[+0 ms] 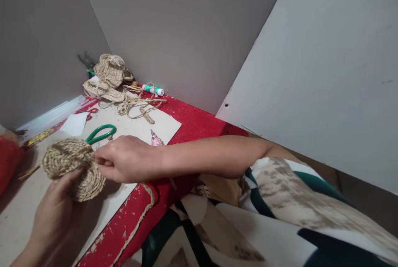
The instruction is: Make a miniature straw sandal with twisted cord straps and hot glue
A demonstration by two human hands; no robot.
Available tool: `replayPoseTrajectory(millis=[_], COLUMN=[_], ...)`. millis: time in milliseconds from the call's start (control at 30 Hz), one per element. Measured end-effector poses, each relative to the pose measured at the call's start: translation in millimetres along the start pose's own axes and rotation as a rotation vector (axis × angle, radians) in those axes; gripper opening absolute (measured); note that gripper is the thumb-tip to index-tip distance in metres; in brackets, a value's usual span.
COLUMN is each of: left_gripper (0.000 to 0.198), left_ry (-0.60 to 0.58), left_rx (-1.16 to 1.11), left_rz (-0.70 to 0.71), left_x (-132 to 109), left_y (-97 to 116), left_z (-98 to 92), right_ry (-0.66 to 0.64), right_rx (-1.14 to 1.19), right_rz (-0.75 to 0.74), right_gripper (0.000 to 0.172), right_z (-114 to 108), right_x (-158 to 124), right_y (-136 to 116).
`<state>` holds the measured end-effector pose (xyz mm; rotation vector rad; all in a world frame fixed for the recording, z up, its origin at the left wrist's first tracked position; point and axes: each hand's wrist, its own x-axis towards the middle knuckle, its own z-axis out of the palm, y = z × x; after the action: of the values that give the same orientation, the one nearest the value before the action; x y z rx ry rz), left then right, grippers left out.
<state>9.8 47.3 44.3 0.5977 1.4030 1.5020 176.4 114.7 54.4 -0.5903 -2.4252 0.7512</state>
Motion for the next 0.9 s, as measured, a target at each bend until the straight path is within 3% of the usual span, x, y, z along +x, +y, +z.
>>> replayPoseTrajectory(millis=[133,267,367,533,633,733,800,900], left_gripper=[0.028,0.017,0.014,0.018,0.019,0.016,0.016,0.03], left_ry=[0.0,0.02,0.047,0.076,0.103,0.104,0.071,-0.052], left_rx=[-0.109,-0.185,-0.26,-0.31,-0.328,-0.328,-0.301,-0.217], left_rz=[-0.014,-0.069,-0.115,-0.156,-0.163,-0.132,-0.094,-0.036], left_x=[6.4,5.6,4.6,3.9,2.5,2.0,2.2,1.7], left_y=[2.0,8.6,13.3,20.8,23.8,22.8,20.1,16.3], left_z=[-2.2,-3.1,-1.1,0.8,1.6,1.7,0.5,-3.4], right_ry=[0.088,0.323,0.376,0.33,0.173,-0.011,-0.075,-0.102], right_rx=[0.143,0.223,0.352,0.532,0.629,0.698,0.7,0.72], right_rz=[0.02,-0.001,0.083,0.214,0.299,0.367,0.374,0.359], right_gripper=[0.017,0.018,0.021,0.017,0.017,0.031,0.041,0.043], right_z=[-9.1,-14.6,-20.1,-19.6,-13.9,-8.8,-5.8,-2.2], right_x=[0.8,2.2,4.8,8.0,8.2,6.5,5.0,3.8], right_y=[-2.4,-0.1,3.5,15.0,18.8,16.1,12.6,7.8])
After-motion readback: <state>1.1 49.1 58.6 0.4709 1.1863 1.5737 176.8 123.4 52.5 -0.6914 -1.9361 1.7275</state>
